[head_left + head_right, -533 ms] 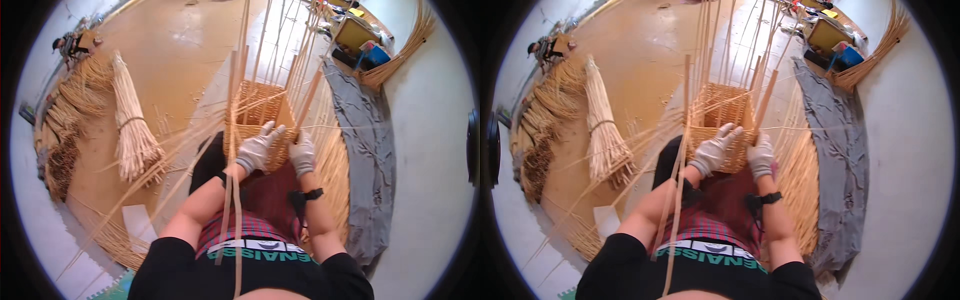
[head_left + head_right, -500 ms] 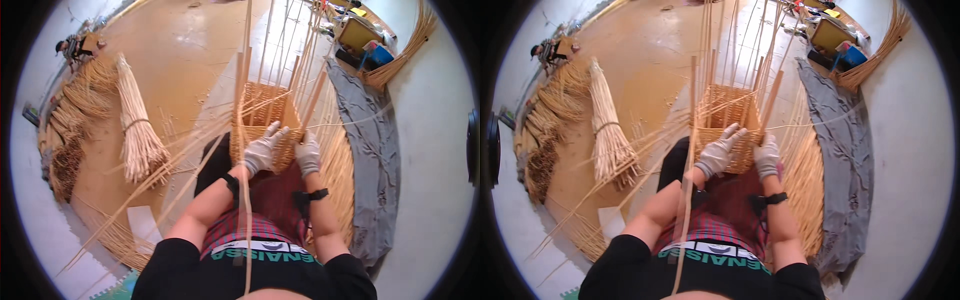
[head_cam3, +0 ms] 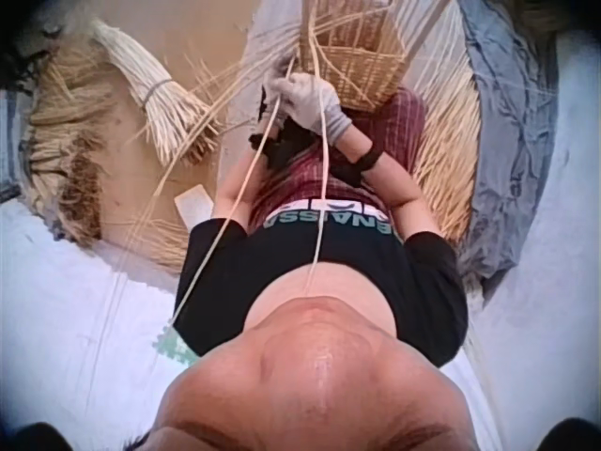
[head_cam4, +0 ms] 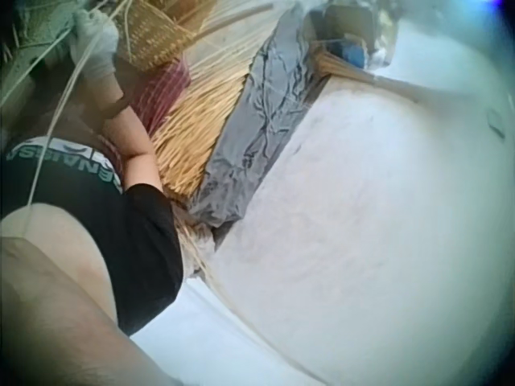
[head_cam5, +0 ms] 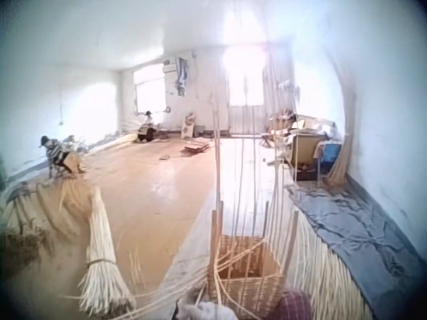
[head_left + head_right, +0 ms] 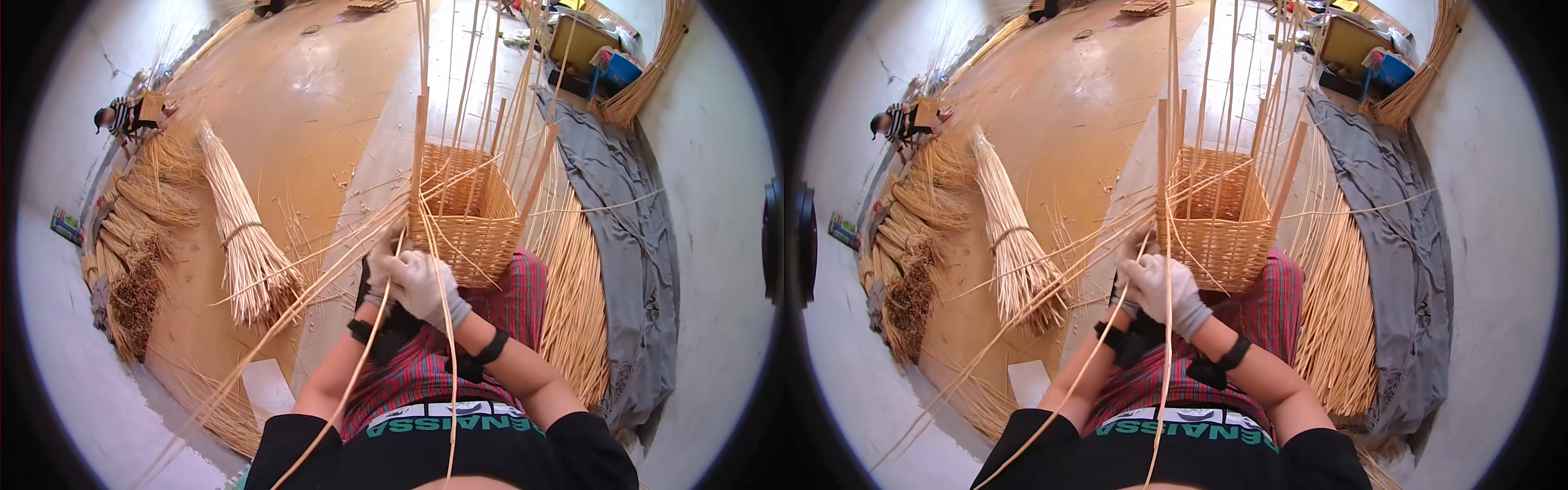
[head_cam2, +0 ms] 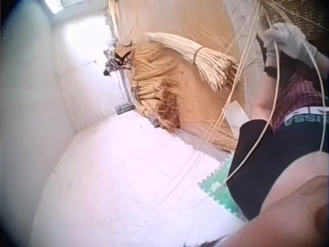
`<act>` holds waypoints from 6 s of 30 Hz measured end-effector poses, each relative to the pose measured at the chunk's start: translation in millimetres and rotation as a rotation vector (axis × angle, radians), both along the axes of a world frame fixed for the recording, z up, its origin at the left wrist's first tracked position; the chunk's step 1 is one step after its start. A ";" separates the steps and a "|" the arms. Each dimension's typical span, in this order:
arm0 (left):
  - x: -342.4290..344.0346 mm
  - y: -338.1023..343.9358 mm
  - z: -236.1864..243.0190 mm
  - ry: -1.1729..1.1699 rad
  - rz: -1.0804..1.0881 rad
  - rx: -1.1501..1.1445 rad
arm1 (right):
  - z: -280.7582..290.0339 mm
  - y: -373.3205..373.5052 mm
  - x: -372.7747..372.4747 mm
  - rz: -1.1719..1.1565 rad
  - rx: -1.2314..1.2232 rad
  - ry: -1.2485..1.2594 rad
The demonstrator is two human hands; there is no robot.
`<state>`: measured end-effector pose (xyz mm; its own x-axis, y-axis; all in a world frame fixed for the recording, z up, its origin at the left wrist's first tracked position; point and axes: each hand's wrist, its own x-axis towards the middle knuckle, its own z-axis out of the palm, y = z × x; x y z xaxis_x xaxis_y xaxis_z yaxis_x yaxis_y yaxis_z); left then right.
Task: Weaving a wicker basket and trimming the excess material with pliers.
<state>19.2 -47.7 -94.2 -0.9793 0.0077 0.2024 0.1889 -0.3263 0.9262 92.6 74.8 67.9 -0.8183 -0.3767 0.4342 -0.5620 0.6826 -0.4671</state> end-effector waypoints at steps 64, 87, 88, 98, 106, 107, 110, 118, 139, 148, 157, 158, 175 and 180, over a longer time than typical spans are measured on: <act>-13.2 108.0 115.0 0.208 -0.048 -0.707 | -36.3 123.5 19.5 -0.399 -1.242 -0.404; -8.8 18.9 85.1 0.243 0.053 -1.348 | -35.5 33.3 -131.4 -0.324 -1.389 -0.135; -9.2 19.2 85.6 0.240 0.026 -1.350 | -32.4 35.4 -129.1 -0.395 -1.284 -0.116; -11.6 18.7 90.0 0.201 -0.011 -1.191 | -84.9 121.7 -50.3 -0.088 -1.710 -0.203; 26.4 55.6 97.5 0.511 0.199 -1.110 | -92.2 169.9 -31.2 -0.277 -1.475 -0.594; 15.1 74.2 109.4 0.675 0.273 -1.058 | -89.4 171.8 -27.9 -0.226 -1.444 -0.610; -18.9 88.8 123.1 -0.148 -0.305 -0.454 | -91.4 155.0 -32.9 -0.427 -1.323 -0.544; -36.9 103.0 94.4 -0.131 -0.046 -0.757 | 20.1 106.6 -139.1 -0.429 -0.472 -0.182; -27.3 96.8 131.1 -0.372 -0.177 -0.462 | -40.6 139.9 -6.0 -0.534 -0.965 -0.187; -3.2 130.9 154.5 0.332 0.421 -0.754 | -36.9 208.1 -0.4 -0.758 -1.318 -0.116; -24.4 154.2 115.3 -0.100 -0.115 -1.015 | 19.9 182.7 -119.0 -0.399 -0.260 0.492; -22.9 154.2 118.1 -0.069 -0.076 -1.035 | 13.4 193.8 -115.4 -0.425 -0.526 0.430; 7.1 128.5 73.6 -0.075 -0.212 0.132 | 5.8 160.6 -41.3 -0.467 -1.311 0.022; -6.1 122.7 113.6 -0.120 -0.094 0.206 | -36.6 205.5 -69.3 -0.642 -0.268 -0.423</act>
<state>13.1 75.1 19.4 -0.9933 0.0705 0.0917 0.0416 -0.5217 0.8521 23.3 280.3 31.3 -0.9544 0.2944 0.0488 0.1614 0.6469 -0.7453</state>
